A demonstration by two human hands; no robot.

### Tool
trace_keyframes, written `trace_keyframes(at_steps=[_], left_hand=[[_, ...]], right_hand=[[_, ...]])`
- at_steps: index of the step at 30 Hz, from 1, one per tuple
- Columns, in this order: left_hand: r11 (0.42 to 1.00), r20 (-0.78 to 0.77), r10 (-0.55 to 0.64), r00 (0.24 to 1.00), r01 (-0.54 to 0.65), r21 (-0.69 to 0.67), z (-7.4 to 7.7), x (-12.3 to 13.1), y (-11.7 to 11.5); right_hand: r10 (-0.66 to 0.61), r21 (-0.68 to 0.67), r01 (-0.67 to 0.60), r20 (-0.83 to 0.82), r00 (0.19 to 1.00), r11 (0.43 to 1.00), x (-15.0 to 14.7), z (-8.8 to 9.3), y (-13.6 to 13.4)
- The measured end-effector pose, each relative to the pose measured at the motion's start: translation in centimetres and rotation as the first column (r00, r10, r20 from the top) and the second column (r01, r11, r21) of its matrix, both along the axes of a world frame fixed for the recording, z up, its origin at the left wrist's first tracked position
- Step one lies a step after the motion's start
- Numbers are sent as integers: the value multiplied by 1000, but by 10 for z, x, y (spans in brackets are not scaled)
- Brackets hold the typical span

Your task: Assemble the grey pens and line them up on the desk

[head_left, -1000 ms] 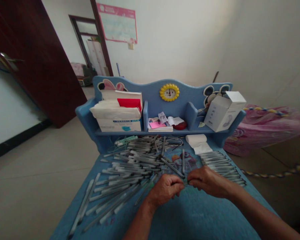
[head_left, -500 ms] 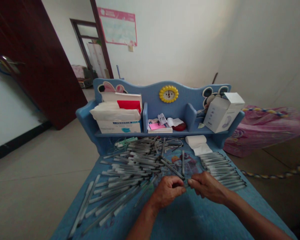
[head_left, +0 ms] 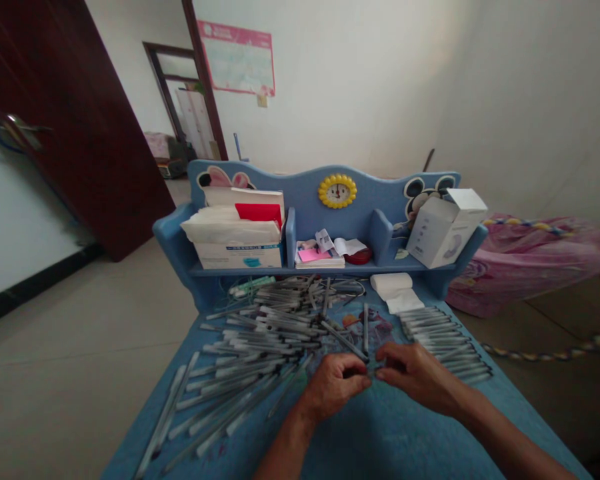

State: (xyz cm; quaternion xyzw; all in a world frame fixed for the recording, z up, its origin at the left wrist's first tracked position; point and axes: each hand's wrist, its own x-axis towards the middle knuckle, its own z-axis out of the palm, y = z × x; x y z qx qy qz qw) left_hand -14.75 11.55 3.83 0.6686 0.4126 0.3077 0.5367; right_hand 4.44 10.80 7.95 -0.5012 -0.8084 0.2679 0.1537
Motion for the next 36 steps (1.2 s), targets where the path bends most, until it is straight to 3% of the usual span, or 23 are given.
trace_keyframes(at_steps=[6, 11, 28, 31, 36], left_hand=[[1000, 15, 6, 1000, -6, -13, 0, 1, 0], [999, 41, 13, 999, -12, -30, 0, 1, -1], [999, -7, -32, 999, 32, 23, -2, 5, -4], [996, -65, -8, 998, 14, 90, -3, 6, -3], [938, -181, 79, 980, -12, 346, -5, 12, -5]], right_hand=[[-22, 22, 21, 74, 997, 1000, -3, 4, -1], [-20, -10, 20, 1, 1000, 1000, -3, 2, -3], [-52, 10, 52, 1, 999, 999, -2, -5, -8], [-102, -30, 101, -28, 994, 994, -4, -13, -8], [-249, -215, 214, -148, 957, 953, -5, -30, -6]])
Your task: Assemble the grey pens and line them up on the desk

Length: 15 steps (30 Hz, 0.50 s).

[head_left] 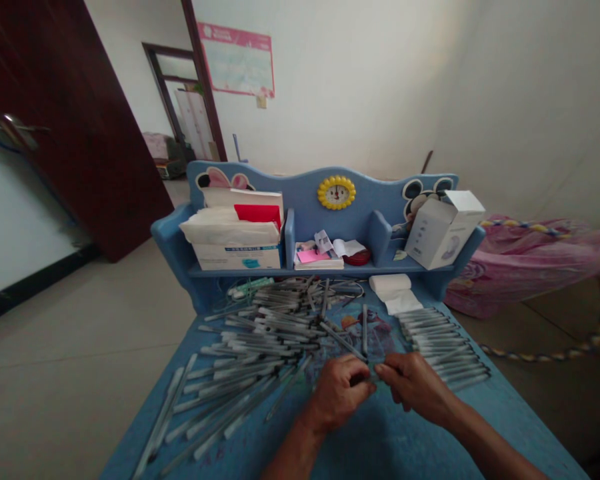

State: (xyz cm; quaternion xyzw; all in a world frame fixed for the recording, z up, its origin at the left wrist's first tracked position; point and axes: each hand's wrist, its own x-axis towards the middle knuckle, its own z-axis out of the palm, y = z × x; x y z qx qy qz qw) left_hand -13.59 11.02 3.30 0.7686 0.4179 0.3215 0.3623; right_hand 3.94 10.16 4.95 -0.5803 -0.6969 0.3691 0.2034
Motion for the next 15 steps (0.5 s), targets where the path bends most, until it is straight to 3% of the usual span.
trace_keyframes(at_steps=[6, 15], left_hand=[[982, -122, 62, 991, -38, 184, -8, 8, -6], [988, -178, 17, 984, 11, 156, -1, -8, 3]], right_hand=[[-109, -118, 97, -97, 989, 988, 1, -7, 2], [-187, -59, 180, -137, 973, 982, 25, 0, 6]])
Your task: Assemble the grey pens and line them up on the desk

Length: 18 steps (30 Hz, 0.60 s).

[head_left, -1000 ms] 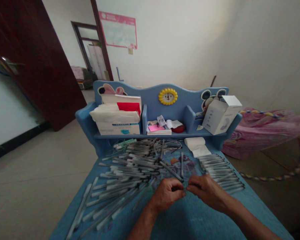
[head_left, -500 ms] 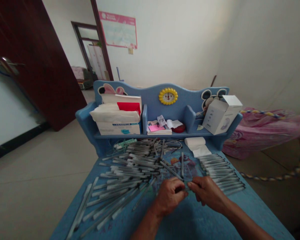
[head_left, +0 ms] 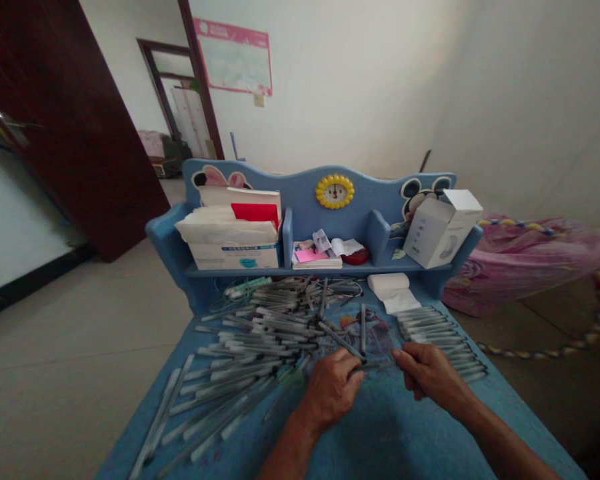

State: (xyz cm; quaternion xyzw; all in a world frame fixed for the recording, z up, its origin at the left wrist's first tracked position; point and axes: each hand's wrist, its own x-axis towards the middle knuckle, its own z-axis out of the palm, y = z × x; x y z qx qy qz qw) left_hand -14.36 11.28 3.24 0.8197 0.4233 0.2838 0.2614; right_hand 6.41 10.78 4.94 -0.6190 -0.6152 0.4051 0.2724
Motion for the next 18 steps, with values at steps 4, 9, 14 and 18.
trace_keyframes(at_steps=[4, 9, 14, 18], left_hand=[[998, -16, -54, 998, 54, 25, -1, 1, 1], [997, -33, -45, 998, 47, 55, -8, 6, 0], [998, 4, -53, 999, 53, -46, -3, 9, 1], [986, 28, -67, 997, 71, -153, 1, 12, 0]], right_hand=[[-35, -47, 34, -26, 999, 998, 7, -8, -2], [-85, -142, 78, -41, 996, 987, 11, -23, -3], [-76, 101, 55, 217, 973, 993, 14, -17, -12], [-30, 431, -238, 530, 848, 870, 4, -6, -25]])
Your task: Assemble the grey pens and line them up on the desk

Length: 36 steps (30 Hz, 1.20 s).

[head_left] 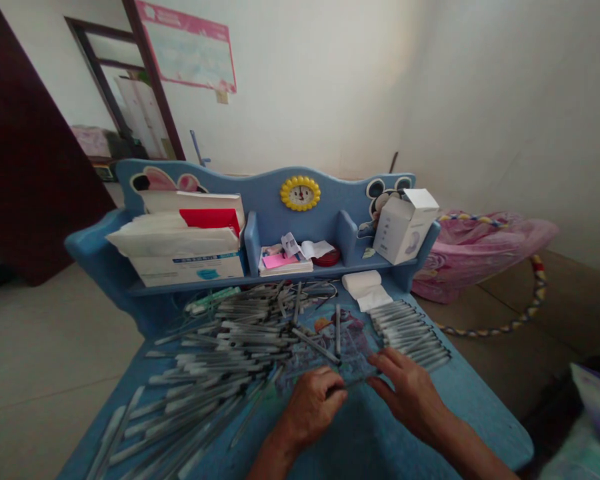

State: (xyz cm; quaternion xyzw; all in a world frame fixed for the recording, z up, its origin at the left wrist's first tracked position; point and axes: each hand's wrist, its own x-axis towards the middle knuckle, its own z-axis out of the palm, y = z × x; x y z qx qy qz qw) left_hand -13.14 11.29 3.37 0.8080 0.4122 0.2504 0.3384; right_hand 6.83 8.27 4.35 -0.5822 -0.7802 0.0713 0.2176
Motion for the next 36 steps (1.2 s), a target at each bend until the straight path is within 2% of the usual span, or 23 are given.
trace_keyframes(at_steps=[3, 5, 7, 10, 14, 17, 20, 28, 33, 36], left_hand=[[996, 37, -29, 999, 32, -82, 0, 4, -1], [990, 51, -47, 998, 53, -130, -2, 5, -2], [983, 67, -54, 996, 65, -173, -3, 5, -2], [972, 116, 29, 993, -1, -233, -5, 2, 1], [953, 121, 177, 977, -140, -267, -6, -3, 7], [956, 99, 195, 976, -167, -242, -8, -4, 9], [963, 60, 184, 981, -168, -209, -11, -4, 8], [967, 13, 174, 985, -168, -190, -12, -3, 7], [965, 20, 206, 978, -199, -169, -14, -6, 7], [961, 34, 232, 972, -224, -162, -15, -7, 7]], right_hand=[[219, 26, -226, 166, 962, 974, -12, -1, -5], [287, 18, -299, 234, 929, 954, -16, -4, -4], [306, 10, -321, 270, 913, 947, -12, -6, 1], [265, -2, -278, 302, 916, 961, 13, -2, 17], [114, 30, -131, 330, 937, 991, 70, 4, 50], [50, -1, -53, 352, 935, 999, 107, 5, 72], [37, -38, -25, 374, 927, 999, 128, 1, 86], [42, -88, -11, 353, 935, 996, 142, -13, 95], [-15, -29, 27, 361, 932, 999, 142, -24, 94], [-44, 22, 39, 343, 938, 999, 130, -25, 93]])
